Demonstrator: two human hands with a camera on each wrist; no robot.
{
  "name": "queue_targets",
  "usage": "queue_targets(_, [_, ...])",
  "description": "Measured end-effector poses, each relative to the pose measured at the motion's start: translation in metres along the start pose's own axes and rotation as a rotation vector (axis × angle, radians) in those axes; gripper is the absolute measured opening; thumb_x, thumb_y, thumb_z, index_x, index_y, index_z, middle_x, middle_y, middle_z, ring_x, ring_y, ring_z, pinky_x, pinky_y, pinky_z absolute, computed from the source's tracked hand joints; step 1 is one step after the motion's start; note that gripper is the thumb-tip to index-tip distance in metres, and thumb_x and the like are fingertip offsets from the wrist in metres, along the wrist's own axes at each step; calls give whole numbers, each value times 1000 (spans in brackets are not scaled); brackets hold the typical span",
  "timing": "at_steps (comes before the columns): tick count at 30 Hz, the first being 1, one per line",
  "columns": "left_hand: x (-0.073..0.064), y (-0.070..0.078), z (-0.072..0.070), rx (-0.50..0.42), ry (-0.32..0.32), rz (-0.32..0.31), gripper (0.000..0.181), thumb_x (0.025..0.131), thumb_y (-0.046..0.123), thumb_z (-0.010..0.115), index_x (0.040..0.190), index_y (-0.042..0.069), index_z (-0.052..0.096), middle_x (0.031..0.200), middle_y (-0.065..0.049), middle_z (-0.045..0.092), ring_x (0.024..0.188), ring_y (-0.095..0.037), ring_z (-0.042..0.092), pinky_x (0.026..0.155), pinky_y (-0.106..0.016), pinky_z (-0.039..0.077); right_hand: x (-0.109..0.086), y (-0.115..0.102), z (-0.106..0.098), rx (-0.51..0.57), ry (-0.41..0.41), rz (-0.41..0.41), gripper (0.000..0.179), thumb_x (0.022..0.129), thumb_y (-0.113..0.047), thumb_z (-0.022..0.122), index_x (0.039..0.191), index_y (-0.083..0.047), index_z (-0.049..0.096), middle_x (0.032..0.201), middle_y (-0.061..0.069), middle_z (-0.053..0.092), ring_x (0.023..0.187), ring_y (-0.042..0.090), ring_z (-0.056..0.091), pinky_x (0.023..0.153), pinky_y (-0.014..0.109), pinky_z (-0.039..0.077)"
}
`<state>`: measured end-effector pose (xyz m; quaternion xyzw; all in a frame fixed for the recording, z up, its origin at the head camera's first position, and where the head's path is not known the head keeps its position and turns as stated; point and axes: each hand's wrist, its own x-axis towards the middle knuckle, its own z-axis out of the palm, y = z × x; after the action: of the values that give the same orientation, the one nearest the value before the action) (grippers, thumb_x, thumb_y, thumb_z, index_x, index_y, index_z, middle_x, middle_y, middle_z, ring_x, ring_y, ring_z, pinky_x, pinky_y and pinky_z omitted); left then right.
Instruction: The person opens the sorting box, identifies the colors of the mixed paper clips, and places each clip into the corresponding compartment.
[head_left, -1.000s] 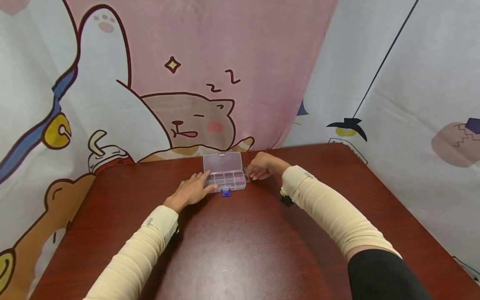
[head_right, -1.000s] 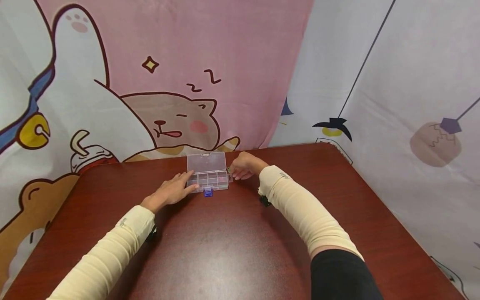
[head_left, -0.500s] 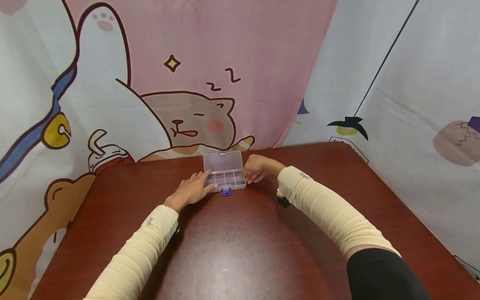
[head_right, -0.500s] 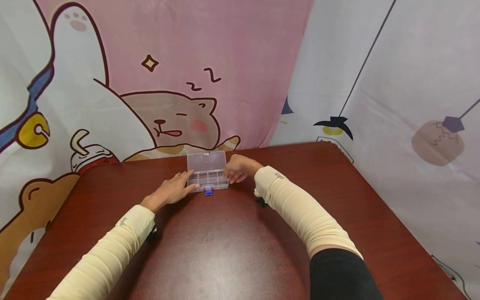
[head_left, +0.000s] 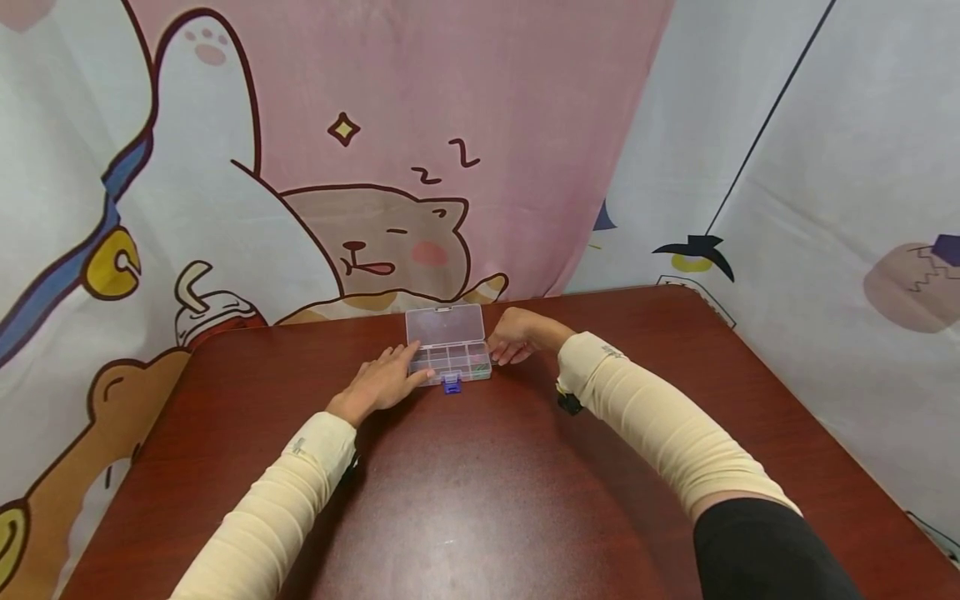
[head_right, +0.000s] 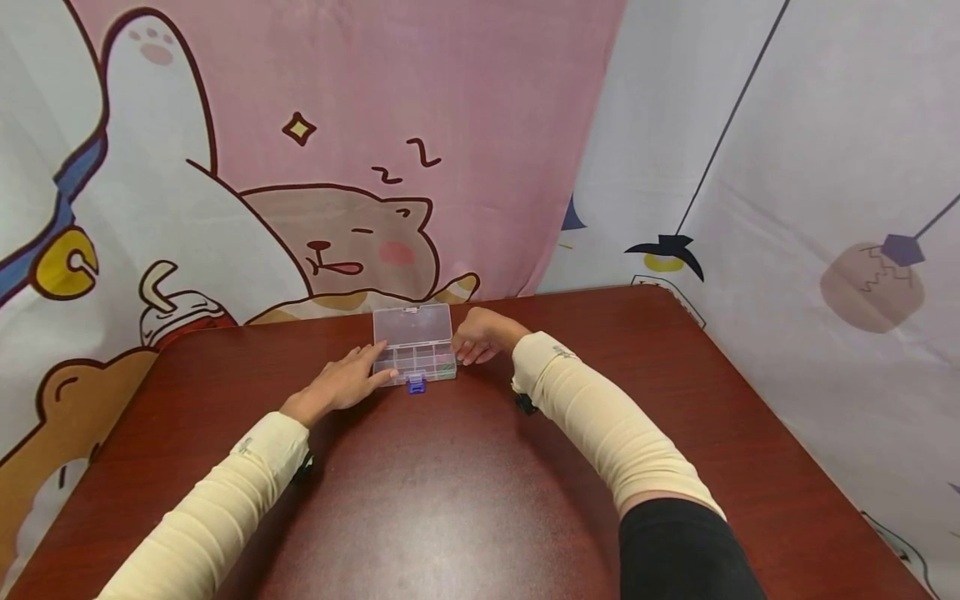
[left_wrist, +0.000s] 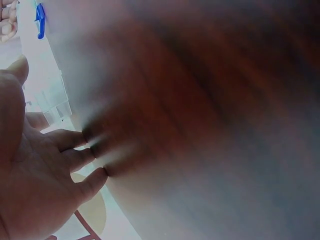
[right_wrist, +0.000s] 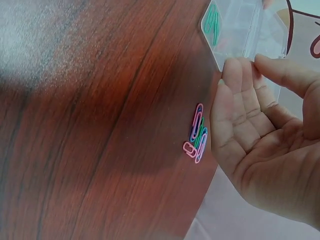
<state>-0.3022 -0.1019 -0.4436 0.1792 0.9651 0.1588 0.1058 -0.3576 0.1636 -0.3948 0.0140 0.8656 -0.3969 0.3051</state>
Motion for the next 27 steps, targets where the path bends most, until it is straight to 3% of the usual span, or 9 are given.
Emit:
queue_targets(10, [0, 1, 0, -2, 12, 9, 75, 99, 57, 40, 156, 12, 20, 157, -23, 26, 145, -43, 21, 111, -66, 19, 2, 3, -8, 25, 31, 18, 22, 87, -15, 69, 102, 2, 73, 78, 8, 73, 68, 17, 70, 74, 38, 58])
queue_targets(22, [0, 0, 2, -4, 18, 6, 76, 99, 58, 40, 156, 13, 21, 156, -23, 27, 145, -43, 22, 110, -66, 20, 6, 22, -35, 90, 135, 29, 29, 90, -17, 66, 111, 2, 71, 84, 9, 74, 70, 17, 71, 68, 34, 58])
queue_targets(27, [0, 0, 2, 3, 18, 6, 76, 99, 58, 40, 156, 13, 20, 157, -23, 26, 145, -43, 22, 110, -66, 20, 5, 35, -45, 134, 153, 59, 27, 90, -16, 65, 110, 2, 69, 78, 6, 73, 65, 15, 70, 66, 33, 57])
